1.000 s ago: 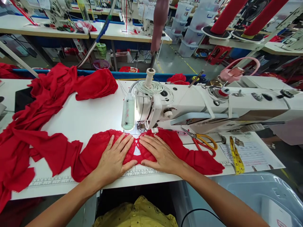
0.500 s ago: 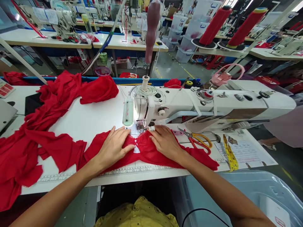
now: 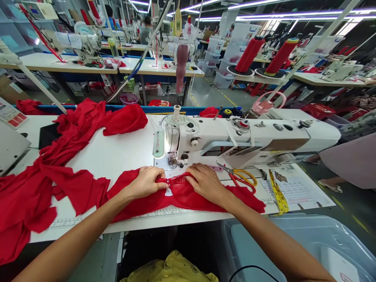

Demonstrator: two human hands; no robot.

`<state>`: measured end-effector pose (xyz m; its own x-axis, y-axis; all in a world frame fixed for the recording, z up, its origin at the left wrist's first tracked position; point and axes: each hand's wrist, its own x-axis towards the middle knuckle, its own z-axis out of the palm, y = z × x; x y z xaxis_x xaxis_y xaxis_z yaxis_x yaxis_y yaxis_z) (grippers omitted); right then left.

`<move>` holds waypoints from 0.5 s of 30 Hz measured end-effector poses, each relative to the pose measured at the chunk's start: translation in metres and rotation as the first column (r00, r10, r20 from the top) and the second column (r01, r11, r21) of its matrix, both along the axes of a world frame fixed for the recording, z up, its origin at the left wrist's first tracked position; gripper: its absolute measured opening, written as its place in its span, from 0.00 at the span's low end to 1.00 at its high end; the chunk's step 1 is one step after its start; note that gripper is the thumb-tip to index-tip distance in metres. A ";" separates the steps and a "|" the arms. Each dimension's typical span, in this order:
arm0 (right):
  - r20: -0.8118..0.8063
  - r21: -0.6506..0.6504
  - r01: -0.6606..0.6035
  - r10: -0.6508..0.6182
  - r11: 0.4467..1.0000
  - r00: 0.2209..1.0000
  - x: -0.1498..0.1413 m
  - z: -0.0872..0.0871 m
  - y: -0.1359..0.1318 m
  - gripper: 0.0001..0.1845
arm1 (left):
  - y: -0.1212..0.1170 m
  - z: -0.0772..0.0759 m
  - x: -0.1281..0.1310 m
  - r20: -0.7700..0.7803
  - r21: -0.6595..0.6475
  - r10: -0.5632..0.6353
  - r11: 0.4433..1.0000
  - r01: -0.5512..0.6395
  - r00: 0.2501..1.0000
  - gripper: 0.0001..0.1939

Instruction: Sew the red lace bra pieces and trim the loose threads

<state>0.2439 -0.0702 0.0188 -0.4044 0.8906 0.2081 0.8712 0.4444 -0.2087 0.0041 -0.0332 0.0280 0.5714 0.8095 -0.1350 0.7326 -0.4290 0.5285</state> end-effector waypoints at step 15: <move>-0.565 -0.061 -0.513 0.394 0.856 0.725 -0.075 0.065 -0.059 0.13 | -0.053 0.014 -0.040 0.657 0.305 0.072 0.885 -0.353 0.750 0.05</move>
